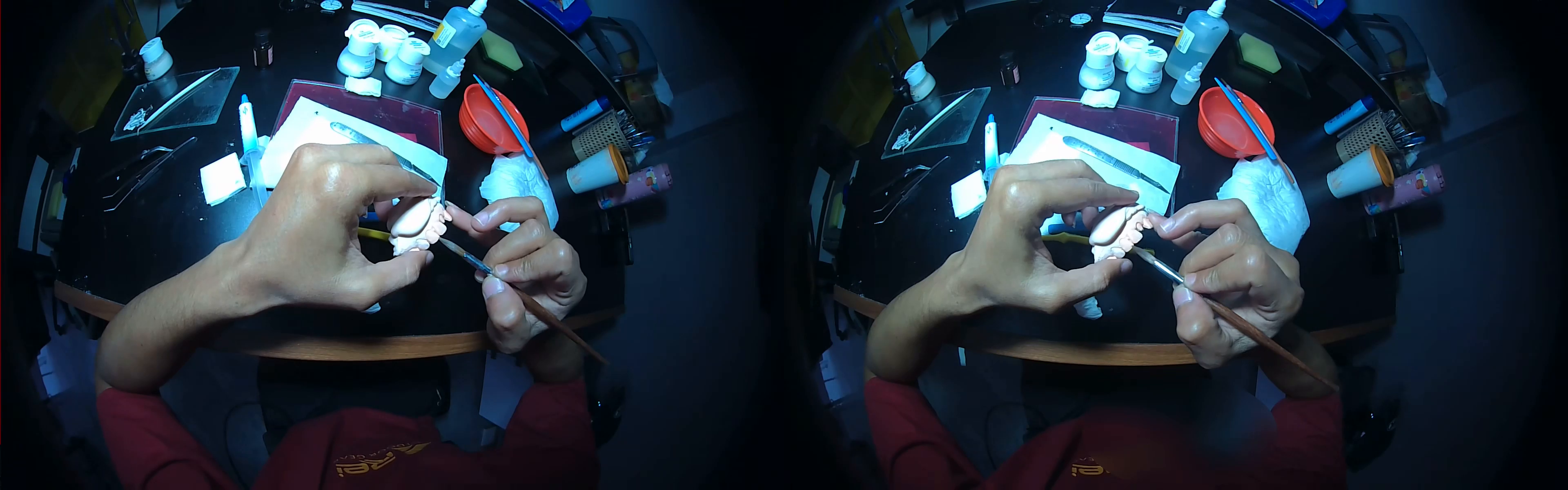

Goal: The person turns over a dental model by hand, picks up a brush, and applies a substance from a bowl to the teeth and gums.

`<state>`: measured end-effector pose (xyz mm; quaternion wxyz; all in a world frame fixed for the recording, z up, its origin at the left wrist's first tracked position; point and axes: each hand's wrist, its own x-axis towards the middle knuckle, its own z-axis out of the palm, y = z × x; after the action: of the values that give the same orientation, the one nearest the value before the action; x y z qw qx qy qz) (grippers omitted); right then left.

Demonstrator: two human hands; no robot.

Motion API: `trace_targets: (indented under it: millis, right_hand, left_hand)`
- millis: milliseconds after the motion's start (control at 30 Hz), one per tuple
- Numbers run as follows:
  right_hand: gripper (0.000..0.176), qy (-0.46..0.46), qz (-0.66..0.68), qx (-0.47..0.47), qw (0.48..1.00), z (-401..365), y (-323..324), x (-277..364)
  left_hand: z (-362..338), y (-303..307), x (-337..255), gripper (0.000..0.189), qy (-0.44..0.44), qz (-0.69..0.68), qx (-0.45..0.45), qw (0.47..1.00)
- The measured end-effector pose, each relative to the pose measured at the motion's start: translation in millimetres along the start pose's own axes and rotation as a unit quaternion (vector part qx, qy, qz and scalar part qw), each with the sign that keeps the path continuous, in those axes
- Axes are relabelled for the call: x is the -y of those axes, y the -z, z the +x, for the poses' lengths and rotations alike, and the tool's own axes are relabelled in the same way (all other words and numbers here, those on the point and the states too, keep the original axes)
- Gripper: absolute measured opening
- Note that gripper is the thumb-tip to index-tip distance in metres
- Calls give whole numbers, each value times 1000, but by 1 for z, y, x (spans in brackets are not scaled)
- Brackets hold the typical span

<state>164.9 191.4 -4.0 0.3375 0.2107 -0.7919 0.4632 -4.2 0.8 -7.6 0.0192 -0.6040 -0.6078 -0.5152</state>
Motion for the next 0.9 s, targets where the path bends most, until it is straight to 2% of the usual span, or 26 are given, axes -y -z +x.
trace_targets:
  millis: [500,900]
  right_hand:
    - [21,29,-54,23,998,7,-3,0]
    - [17,20,-33,29,999,6,-1,4]
  left_hand:
    - [-2,-1,1,47,10,4,-3,1000]
    - [-2,-1,1,47,8,2,-4,1000]
